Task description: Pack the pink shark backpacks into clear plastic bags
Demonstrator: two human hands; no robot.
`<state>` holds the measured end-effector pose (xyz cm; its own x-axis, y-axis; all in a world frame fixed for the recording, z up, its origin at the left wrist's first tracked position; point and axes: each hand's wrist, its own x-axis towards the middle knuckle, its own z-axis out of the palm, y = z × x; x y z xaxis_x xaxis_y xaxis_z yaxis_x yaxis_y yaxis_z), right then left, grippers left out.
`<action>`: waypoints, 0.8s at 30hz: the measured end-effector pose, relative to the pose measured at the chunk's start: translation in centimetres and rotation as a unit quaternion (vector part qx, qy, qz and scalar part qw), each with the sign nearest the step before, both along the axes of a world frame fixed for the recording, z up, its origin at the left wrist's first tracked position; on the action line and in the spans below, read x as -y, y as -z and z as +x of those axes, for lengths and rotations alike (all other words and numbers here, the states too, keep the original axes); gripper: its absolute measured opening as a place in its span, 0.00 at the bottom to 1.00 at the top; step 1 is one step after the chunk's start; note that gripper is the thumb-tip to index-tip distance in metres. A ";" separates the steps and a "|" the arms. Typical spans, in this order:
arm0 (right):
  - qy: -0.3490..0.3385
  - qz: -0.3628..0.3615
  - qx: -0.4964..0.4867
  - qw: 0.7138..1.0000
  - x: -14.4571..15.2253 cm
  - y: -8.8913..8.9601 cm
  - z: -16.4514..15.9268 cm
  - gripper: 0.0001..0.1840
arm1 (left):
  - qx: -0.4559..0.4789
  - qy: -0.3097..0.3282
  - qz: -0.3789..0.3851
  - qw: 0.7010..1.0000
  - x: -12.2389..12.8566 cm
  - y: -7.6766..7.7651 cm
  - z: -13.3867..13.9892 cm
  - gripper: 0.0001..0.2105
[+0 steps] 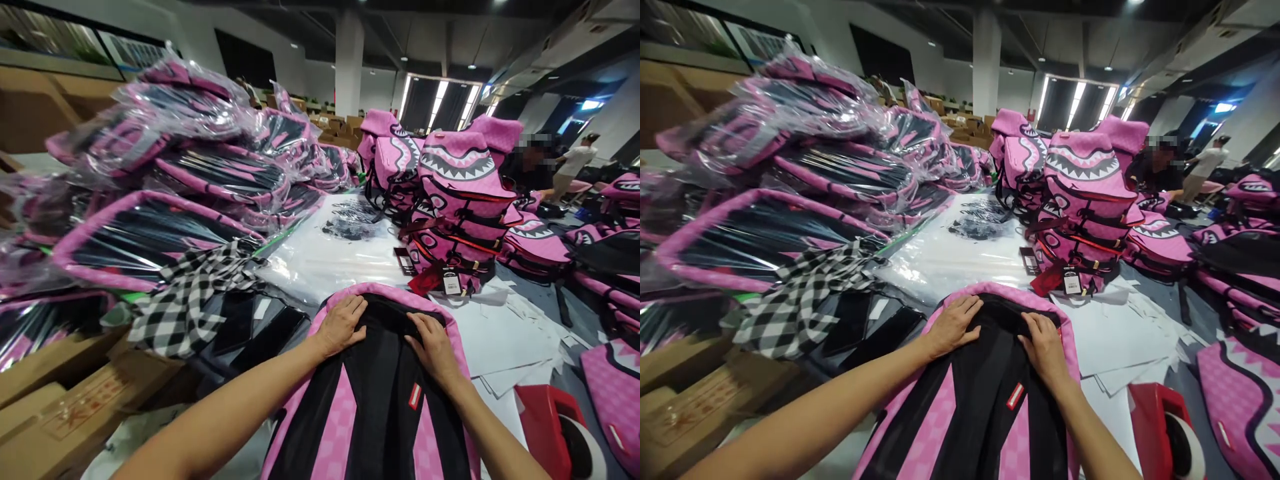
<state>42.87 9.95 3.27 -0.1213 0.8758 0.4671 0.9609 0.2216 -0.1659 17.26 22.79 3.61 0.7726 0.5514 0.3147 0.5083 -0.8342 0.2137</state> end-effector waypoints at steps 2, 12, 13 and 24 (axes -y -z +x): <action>0.023 -0.079 0.002 0.997 -1.9 0.1 1.0 0.23 | -0.043 0.005 -0.040 0.998 -1.6 -0.1 1.5 0.19; 0.170 -0.147 0.052 0.973 -10.8 0.8 2.7 0.18 | -0.066 -0.062 -0.146 0.985 -2.5 -3.3 6.2 0.43; 0.180 -0.144 0.058 0.971 -11.0 0.9 2.4 0.19 | -0.071 -0.069 -0.176 0.979 -1.5 -3.4 6.2 0.47; 0.108 -0.150 0.100 0.978 -11.5 -5.9 5.8 0.24 | -0.006 -0.166 -0.233 0.958 0.6 -1.0 6.1 0.47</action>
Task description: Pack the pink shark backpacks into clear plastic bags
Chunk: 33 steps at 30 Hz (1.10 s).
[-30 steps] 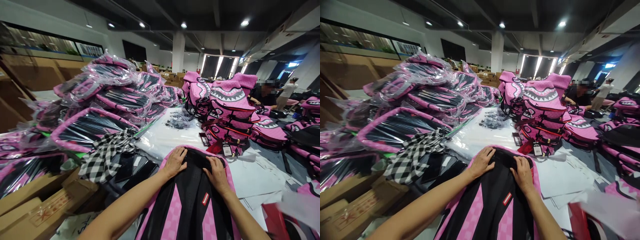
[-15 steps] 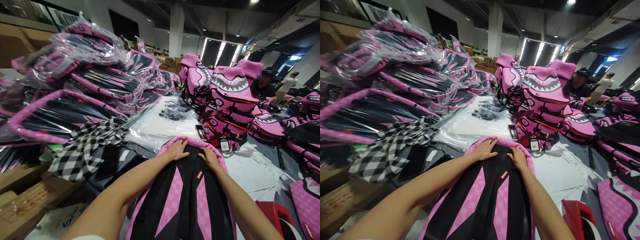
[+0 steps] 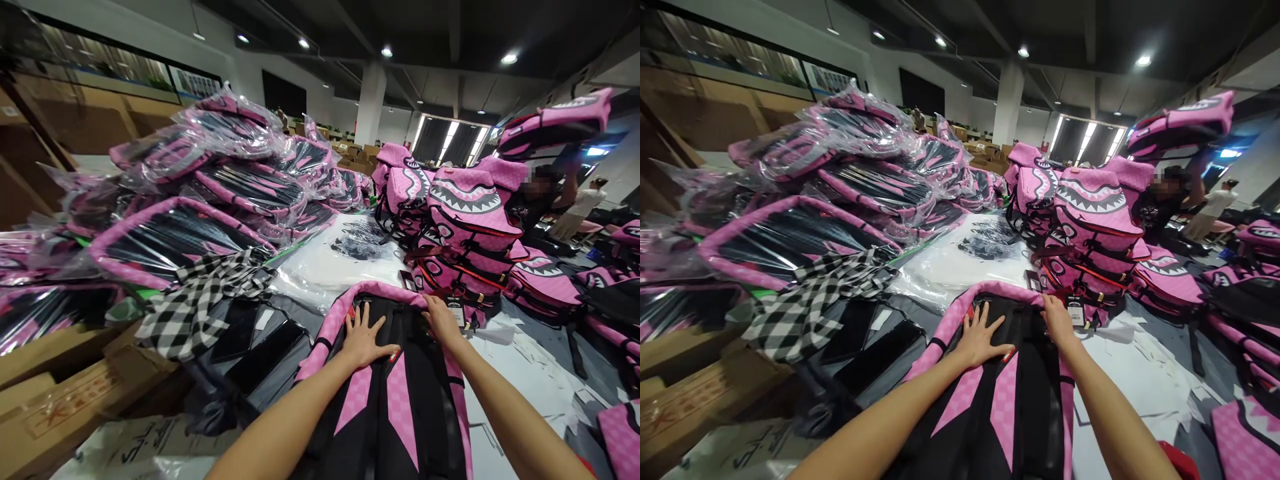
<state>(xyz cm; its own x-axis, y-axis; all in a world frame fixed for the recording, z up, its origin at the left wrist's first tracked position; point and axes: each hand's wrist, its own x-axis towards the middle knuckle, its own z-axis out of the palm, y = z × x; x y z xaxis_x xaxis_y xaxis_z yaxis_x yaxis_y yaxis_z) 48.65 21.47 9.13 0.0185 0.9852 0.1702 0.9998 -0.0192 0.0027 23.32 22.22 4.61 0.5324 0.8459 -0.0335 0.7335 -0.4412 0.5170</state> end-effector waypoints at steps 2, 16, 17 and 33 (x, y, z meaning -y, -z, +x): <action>0.016 -0.036 -0.001 0.999 -1.8 -0.8 1.8 0.23 | 0.029 -0.022 0.037 0.999 0.6 1.1 -0.3 0.43; 0.033 -0.105 0.024 0.994 -0.7 -1.5 -2.5 0.20 | 0.027 0.154 0.137 0.978 -2.4 2.0 1.7 0.28; 0.011 -0.101 0.019 0.995 1.4 -2.0 -4.3 0.21 | 0.024 0.150 0.134 0.979 -2.2 1.8 1.7 0.27; -0.226 -0.029 -0.097 0.969 12.6 7.1 -13.7 0.27 | 0.113 0.525 0.047 0.842 7.6 -2.1 -4.5 0.13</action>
